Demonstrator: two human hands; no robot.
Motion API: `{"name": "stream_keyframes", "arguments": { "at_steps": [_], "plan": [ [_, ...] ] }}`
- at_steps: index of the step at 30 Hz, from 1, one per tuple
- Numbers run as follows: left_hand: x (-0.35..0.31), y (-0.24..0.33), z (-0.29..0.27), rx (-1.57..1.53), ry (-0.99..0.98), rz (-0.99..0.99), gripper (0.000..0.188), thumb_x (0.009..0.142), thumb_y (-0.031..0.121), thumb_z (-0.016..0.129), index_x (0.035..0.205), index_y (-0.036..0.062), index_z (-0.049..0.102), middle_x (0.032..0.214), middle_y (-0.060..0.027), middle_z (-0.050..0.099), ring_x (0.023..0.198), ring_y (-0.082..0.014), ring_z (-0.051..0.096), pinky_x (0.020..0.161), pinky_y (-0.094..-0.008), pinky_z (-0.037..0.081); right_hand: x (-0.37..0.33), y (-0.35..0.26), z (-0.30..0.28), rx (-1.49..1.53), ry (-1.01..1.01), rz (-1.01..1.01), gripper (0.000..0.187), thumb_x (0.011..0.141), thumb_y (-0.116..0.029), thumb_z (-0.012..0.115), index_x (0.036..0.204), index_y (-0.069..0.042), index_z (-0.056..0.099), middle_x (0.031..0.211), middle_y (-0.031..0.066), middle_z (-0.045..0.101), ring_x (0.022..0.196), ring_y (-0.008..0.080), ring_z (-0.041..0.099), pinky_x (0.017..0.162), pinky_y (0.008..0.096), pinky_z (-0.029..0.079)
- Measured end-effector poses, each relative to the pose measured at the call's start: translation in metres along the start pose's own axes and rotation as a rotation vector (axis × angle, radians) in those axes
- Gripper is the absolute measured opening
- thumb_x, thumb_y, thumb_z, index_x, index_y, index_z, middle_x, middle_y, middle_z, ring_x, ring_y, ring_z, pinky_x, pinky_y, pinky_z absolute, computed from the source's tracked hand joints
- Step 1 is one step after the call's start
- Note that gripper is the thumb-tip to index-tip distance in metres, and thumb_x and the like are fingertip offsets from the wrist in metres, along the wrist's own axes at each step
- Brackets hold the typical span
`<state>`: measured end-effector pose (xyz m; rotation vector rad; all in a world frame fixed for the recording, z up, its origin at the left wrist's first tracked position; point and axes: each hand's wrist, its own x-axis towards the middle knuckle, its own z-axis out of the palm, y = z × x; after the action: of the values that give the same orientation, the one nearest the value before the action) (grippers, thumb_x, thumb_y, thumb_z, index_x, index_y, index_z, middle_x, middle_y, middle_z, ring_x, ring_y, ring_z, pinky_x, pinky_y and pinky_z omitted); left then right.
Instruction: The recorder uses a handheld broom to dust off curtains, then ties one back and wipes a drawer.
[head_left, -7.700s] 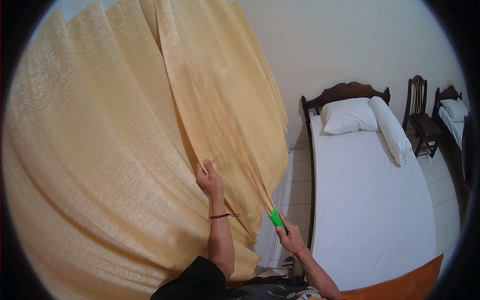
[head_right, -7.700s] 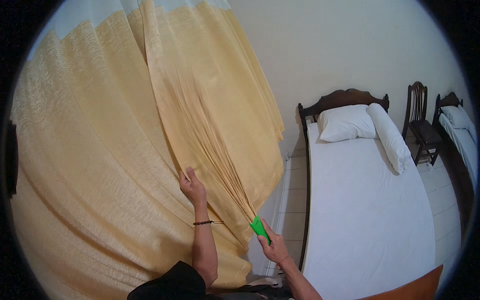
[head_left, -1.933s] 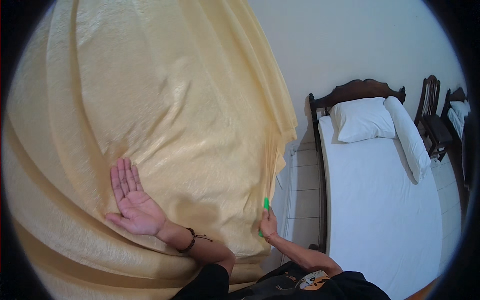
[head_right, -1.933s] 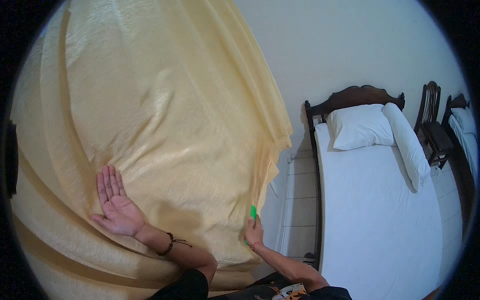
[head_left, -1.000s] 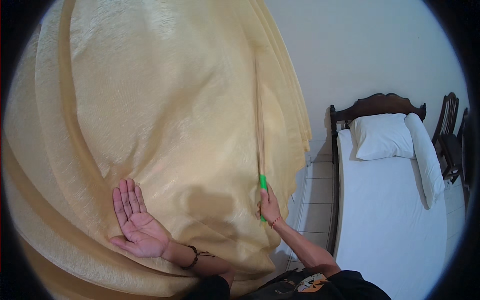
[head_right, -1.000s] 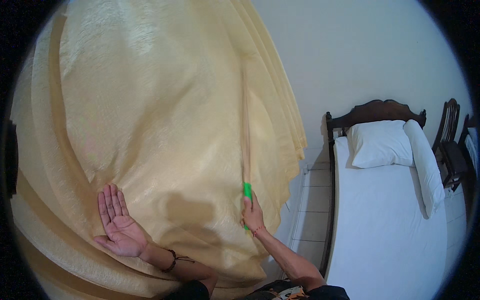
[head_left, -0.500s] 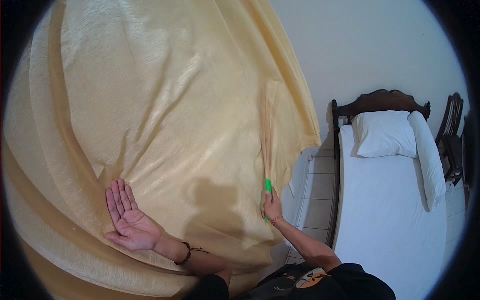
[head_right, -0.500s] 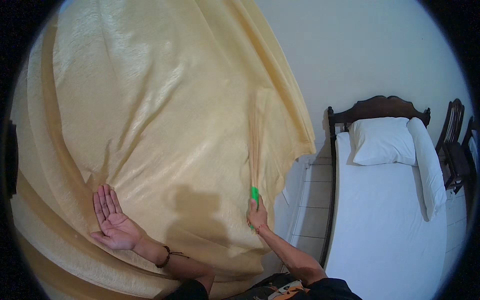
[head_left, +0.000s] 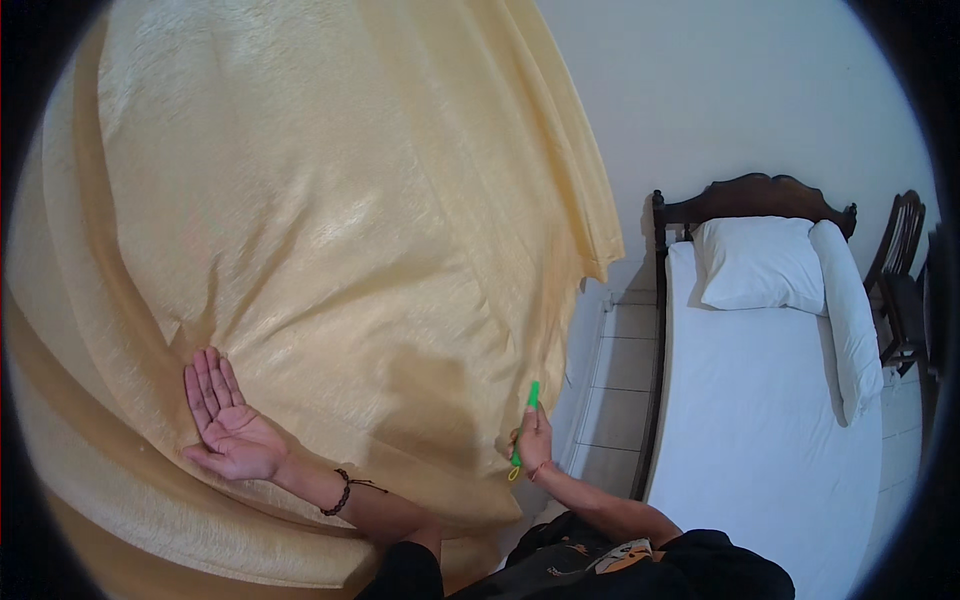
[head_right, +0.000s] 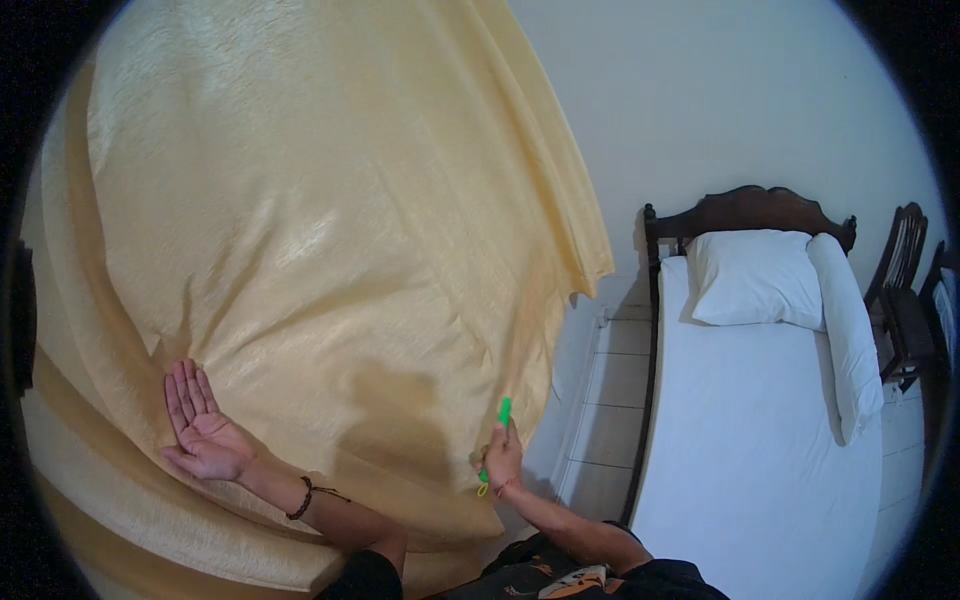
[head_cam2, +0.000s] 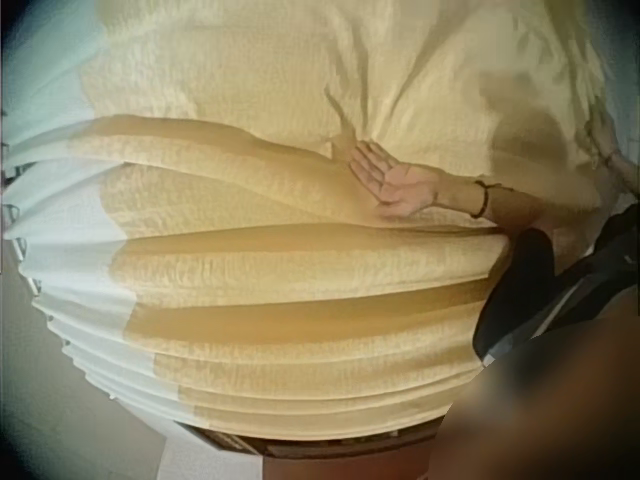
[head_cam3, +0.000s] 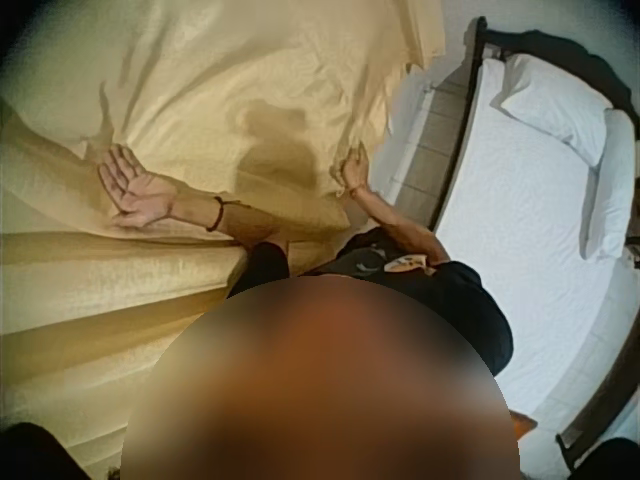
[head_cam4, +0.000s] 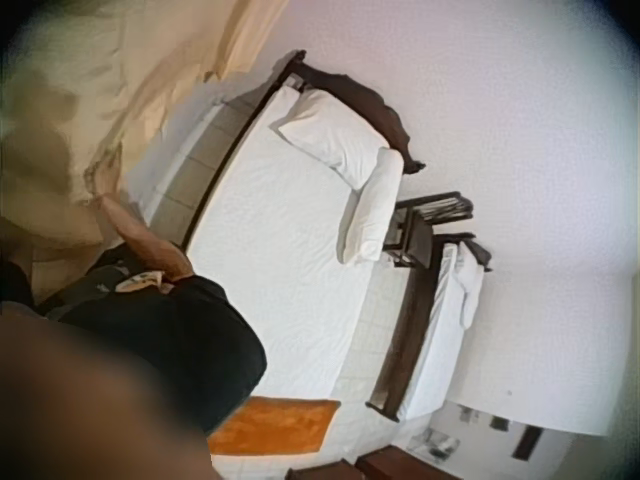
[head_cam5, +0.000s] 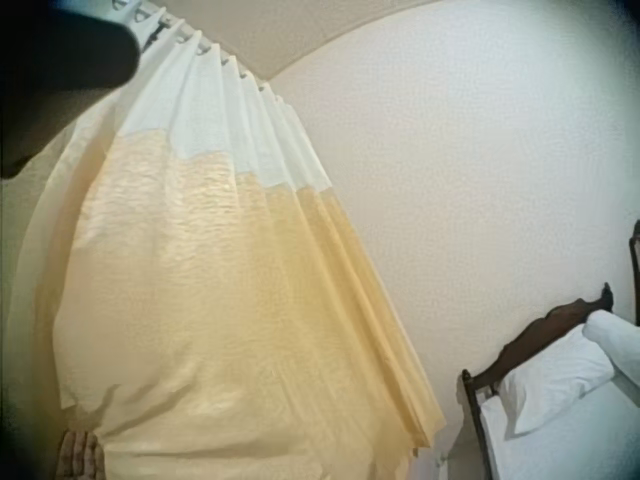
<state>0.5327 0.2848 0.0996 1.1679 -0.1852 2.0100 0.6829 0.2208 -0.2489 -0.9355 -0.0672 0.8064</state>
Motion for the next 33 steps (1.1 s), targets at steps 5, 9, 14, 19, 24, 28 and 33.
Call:
{"name": "stream_keyframes", "arguments": {
  "at_steps": [5, 9, 14, 19, 24, 28, 33],
  "plan": [
    [-0.002, -0.002, 0.008, 0.021, 0.024, 0.006, 0.082, 0.096, 0.054, 0.014, 0.133, -0.0183, 0.029, 0.138, -0.0373, 0.031, 0.131, -0.0474, 0.03, 0.114, -0.0513, 0.021, 0.006, -0.005, -0.014, -0.41, -0.093, -0.563, 0.045, 0.1, -0.034, 0.036, 0.141, -0.014, 0.032, 0.057, 0.001, 0.043, 0.039, 0.0109, 0.043, 0.034, 0.0274, 0.038],
    [0.0, 0.004, 0.01, 0.047, 0.054, 0.025, 0.076, 0.098, 0.048, 0.014, 0.134, -0.018, 0.028, 0.139, -0.0364, 0.03, 0.132, -0.0455, 0.029, 0.114, -0.0499, 0.02, -0.004, 0.008, -0.028, -0.223, 0.016, 0.12, 0.048, 0.1, -0.03, 0.039, 0.143, -0.013, 0.03, 0.055, -0.0006, 0.041, 0.041, 0.0087, 0.042, 0.036, 0.0266, 0.039],
    [-0.022, -0.025, 0.045, 0.253, 0.111, 0.271, 0.068, 0.099, 0.042, 0.019, 0.136, -0.014, 0.029, 0.137, -0.0309, 0.037, 0.13, -0.0416, 0.034, 0.113, -0.0459, 0.024, 0.001, -0.006, -0.021, -0.627, -0.081, -0.416, 0.051, 0.098, -0.029, 0.044, 0.144, -0.012, 0.03, 0.059, 0.007, 0.052, 0.046, 0.015, 0.053, 0.046, 0.0297, 0.043],
    [-0.053, -0.115, 0.113, 0.579, -0.595, 0.698, 0.053, 0.095, 0.036, 0.034, 0.121, -0.0064, 0.051, 0.126, -0.0228, 0.051, 0.12, -0.0332, 0.047, 0.104, -0.0406, 0.036, 0.0, -0.004, -0.027, -0.735, -0.218, -0.415, 0.054, 0.096, -0.027, 0.047, 0.145, -0.012, 0.028, 0.061, 0.0081, 0.053, 0.049, 0.0134, 0.052, 0.05, 0.0303, 0.045],
    [-0.052, -0.273, 0.194, 0.222, -0.94, -0.614, 0.057, 0.092, 0.036, 0.051, 0.131, -0.0047, 0.045, 0.129, -0.0204, 0.05, 0.118, -0.0306, 0.049, 0.102, -0.0393, 0.038, 0.023, 0.017, -0.061, -0.627, -0.289, -0.354, 0.056, 0.097, -0.03, 0.046, 0.147, -0.014, 0.026, 0.06, 0.0042, 0.051, 0.048, 0.0121, 0.051, 0.047, 0.0287, 0.044],
    [-0.016, -0.383, 0.194, 0.332, -0.619, -0.933, 0.073, 0.09, 0.048, 0.051, 0.138, -0.0037, 0.034, 0.137, -0.0214, 0.041, 0.118, -0.0298, 0.05, 0.101, -0.0368, 0.039, 0.022, 0.016, -0.081, -0.21, -0.28, -0.096, 0.054, 0.099, -0.029, 0.043, 0.147, -0.015, 0.025, 0.061, 0.0008, 0.047, 0.047, 0.0094, 0.045, 0.044, 0.0246, 0.041],
    [0.038, -0.411, 0.16, 0.337, -0.292, -0.677, 0.087, 0.089, 0.061, 0.041, 0.144, -0.0022, 0.02, 0.137, -0.0241, 0.038, 0.124, -0.0327, 0.044, 0.102, -0.037, 0.037, 0.048, 0.009, -0.089, -0.205, -0.102, -0.344, 0.057, 0.099, -0.034, 0.041, 0.148, -0.012, 0.021, 0.063, 0.0042, 0.049, 0.047, 0.0117, 0.047, 0.043, 0.0248, 0.043]
  ]
}}
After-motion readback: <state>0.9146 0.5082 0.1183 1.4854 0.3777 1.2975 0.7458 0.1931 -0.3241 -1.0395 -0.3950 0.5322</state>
